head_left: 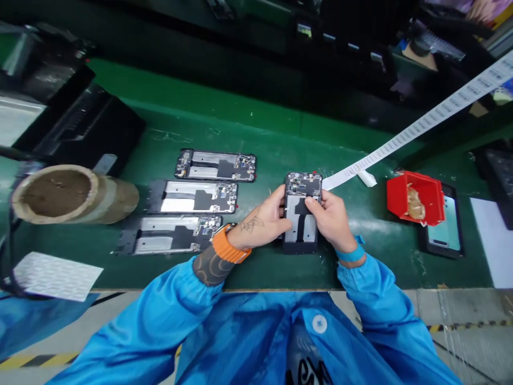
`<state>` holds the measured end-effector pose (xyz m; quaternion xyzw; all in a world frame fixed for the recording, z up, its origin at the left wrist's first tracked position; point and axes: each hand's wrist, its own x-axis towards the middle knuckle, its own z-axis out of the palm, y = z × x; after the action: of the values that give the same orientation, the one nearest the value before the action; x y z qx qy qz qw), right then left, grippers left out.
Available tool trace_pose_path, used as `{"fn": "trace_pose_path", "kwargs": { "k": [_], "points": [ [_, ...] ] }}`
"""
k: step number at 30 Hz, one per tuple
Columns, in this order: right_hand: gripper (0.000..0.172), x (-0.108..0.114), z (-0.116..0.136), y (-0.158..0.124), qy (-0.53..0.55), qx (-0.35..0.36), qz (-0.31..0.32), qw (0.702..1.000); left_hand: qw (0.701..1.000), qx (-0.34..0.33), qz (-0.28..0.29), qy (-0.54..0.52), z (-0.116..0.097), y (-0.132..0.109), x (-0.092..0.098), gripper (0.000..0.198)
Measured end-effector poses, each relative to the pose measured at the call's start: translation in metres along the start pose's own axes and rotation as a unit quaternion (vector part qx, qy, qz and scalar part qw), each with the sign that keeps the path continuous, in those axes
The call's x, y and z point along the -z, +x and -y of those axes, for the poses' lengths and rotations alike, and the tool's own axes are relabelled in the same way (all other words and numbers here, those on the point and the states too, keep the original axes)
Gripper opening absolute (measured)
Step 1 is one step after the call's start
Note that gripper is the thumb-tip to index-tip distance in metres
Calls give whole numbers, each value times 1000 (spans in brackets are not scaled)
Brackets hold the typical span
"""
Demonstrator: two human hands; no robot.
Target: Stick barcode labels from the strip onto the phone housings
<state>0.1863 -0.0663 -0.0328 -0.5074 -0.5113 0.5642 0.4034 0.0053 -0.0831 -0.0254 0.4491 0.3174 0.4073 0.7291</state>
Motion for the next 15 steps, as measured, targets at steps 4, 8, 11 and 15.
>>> {"fn": "trace_pose_path", "kwargs": {
  "k": [4, 8, 11, 15],
  "points": [
    [39, -5, 1, -2, -17, 23, 11, 1000, 999, 7, -32, 7, -1, 1, -2, 70],
    [35, 15, 6, 2, -108, 81, -14, 991, 992, 31, -112, -52, -4, 3, -12, 56],
    [25, 54, 4, 17, -212, 151, -188, 947, 970, 105, -159, -149, -8, 4, -18, 50],
    [17, 96, -13, 49, -392, 192, -277, 856, 931, 163, -206, -253, -17, 3, -16, 47]
  ]
}}
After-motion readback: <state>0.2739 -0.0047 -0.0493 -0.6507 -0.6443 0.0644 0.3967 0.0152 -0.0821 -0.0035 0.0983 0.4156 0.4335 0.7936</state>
